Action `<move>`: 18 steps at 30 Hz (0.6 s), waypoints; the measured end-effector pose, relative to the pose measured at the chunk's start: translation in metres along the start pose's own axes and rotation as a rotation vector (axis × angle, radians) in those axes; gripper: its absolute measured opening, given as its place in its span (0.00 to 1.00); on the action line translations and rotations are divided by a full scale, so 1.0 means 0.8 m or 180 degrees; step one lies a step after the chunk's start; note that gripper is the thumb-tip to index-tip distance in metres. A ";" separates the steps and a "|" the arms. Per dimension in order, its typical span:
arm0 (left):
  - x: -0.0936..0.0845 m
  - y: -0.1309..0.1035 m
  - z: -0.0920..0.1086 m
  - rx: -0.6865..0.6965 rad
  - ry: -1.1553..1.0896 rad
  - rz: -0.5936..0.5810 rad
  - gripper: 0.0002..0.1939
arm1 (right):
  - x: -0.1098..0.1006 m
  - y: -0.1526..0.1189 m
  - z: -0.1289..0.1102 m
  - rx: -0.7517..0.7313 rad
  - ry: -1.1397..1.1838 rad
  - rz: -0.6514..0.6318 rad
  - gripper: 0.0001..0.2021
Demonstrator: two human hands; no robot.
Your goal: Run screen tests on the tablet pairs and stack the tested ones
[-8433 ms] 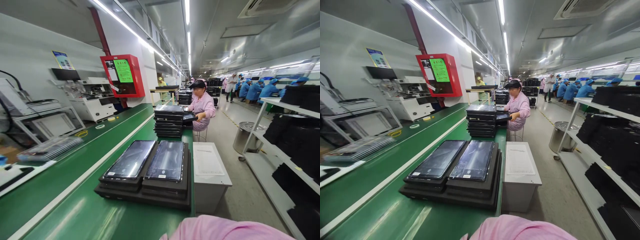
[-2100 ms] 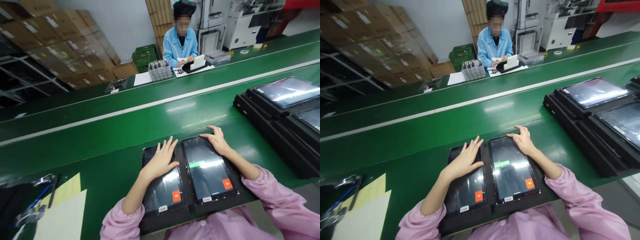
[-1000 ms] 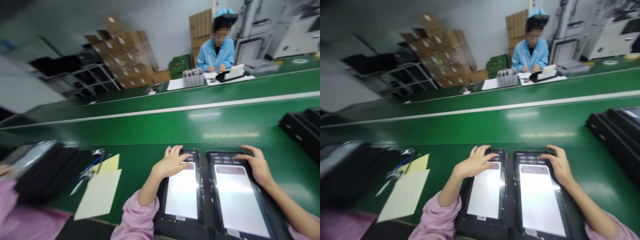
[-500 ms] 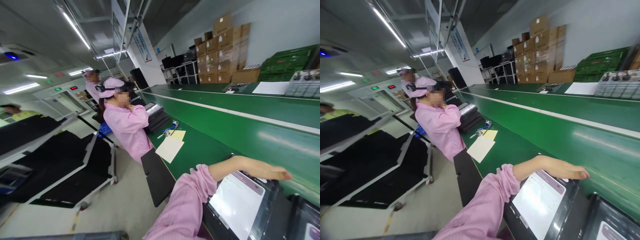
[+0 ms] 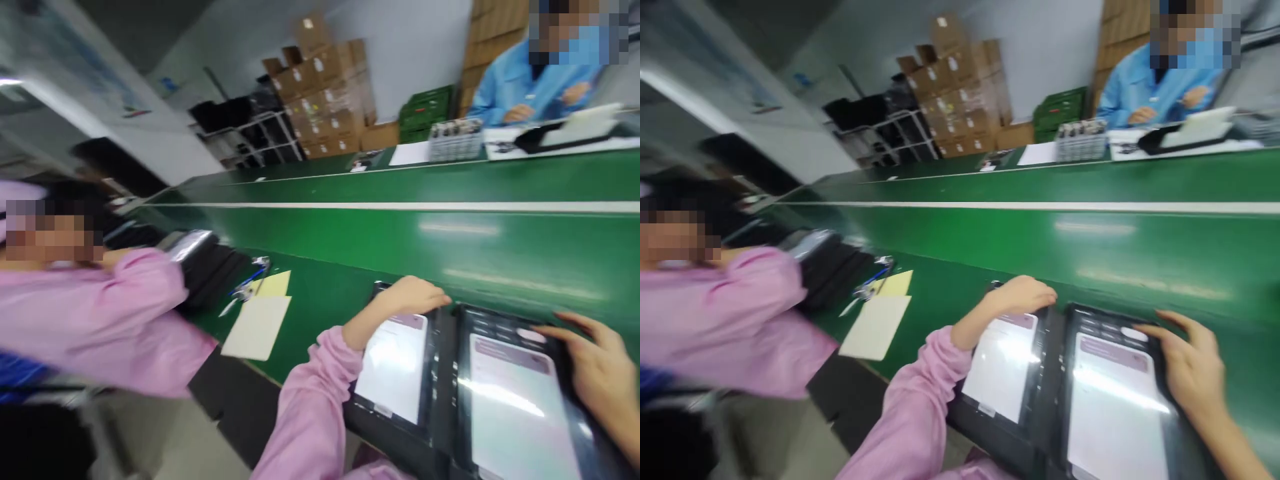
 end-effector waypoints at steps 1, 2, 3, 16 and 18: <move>-0.001 -0.001 -0.001 -0.0023 -0.0003 -0.0032 0.23 | -0.007 -0.004 0.000 0.0036 0.0071 0.0012 0.29; -0.003 -0.001 -0.003 -0.0060 -0.0011 -0.0014 0.23 | -0.010 -0.006 0.000 0.0112 0.0150 -0.0021 0.29; -0.004 -0.001 -0.004 -0.0081 -0.0015 -0.0015 0.22 | -0.011 -0.006 -0.002 0.0184 0.0233 -0.0052 0.29; -0.037 -0.027 -0.008 0.0134 -0.0476 0.0394 0.38 | -0.009 -0.003 0.009 0.1041 0.0385 -0.0113 0.19; -0.028 -0.026 -0.013 -0.0039 -0.0390 0.0210 0.34 | -0.006 -0.006 0.009 0.1098 0.0314 -0.0182 0.16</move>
Point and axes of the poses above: each hand's wrist, its own y-axis towards the middle knuckle, its own x-axis out of the palm, z = x × y, the point moved 10 cm from there along y, towards the middle knuckle, and after that the axes turned 13 degrees about x, right-handed, at the moved point
